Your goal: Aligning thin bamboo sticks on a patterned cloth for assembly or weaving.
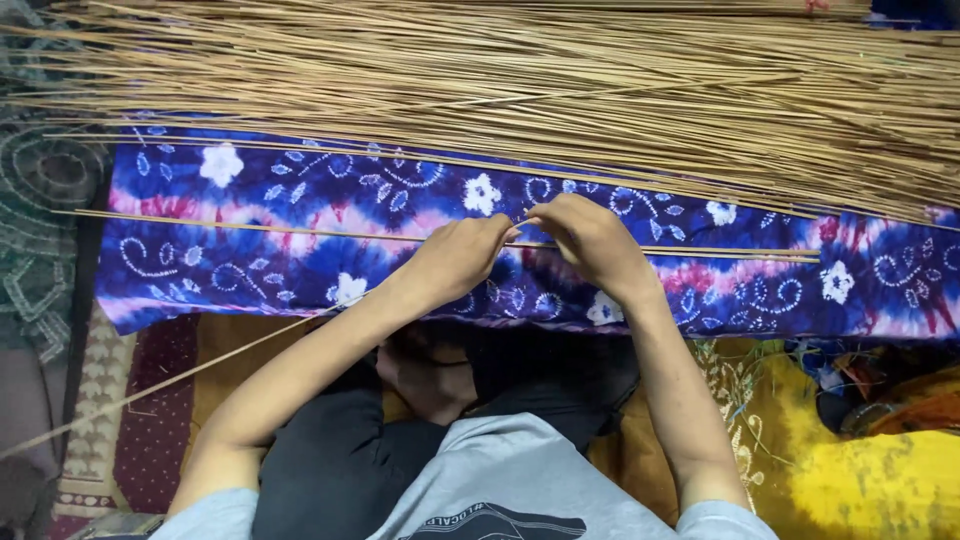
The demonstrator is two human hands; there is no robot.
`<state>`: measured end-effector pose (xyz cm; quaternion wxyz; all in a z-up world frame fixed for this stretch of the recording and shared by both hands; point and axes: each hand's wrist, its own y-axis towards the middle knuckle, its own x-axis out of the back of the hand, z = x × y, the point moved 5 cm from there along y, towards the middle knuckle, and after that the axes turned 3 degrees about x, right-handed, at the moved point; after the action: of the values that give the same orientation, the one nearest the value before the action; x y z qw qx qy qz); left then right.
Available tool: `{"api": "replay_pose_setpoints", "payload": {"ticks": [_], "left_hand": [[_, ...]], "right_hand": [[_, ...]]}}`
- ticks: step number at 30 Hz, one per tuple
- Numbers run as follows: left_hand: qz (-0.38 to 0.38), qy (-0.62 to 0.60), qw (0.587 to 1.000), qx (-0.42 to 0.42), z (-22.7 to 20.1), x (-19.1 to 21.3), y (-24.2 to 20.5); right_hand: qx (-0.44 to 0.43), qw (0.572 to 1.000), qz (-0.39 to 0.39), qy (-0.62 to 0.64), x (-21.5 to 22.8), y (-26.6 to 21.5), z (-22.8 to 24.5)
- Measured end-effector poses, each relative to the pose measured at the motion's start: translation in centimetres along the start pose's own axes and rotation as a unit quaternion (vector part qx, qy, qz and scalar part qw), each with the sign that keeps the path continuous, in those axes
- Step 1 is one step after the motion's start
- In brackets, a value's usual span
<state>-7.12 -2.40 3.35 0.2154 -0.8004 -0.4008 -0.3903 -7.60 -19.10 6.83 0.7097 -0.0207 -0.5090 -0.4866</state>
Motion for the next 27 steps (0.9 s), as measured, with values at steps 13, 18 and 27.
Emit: {"api": "replay_pose_setpoints", "payload": {"ticks": [13,18,27], "left_hand": [[0.040,-0.013,0.999,0.001,-1.8,-1.2,2.6],[0.042,-0.038,0.998,0.013,-3.9,1.1,3.4],[0.049,-0.005,0.999,-0.015,-4.1,-0.4,5.6]], "right_hand": [[0.014,0.999,-0.011,-0.029,1.6,-1.5,-1.7],[-0.009,1.000,-0.019,-0.008,3.1,-2.2,-4.1],[-0.033,0.999,-0.017,0.039,3.6,-2.8,-4.8]]}}
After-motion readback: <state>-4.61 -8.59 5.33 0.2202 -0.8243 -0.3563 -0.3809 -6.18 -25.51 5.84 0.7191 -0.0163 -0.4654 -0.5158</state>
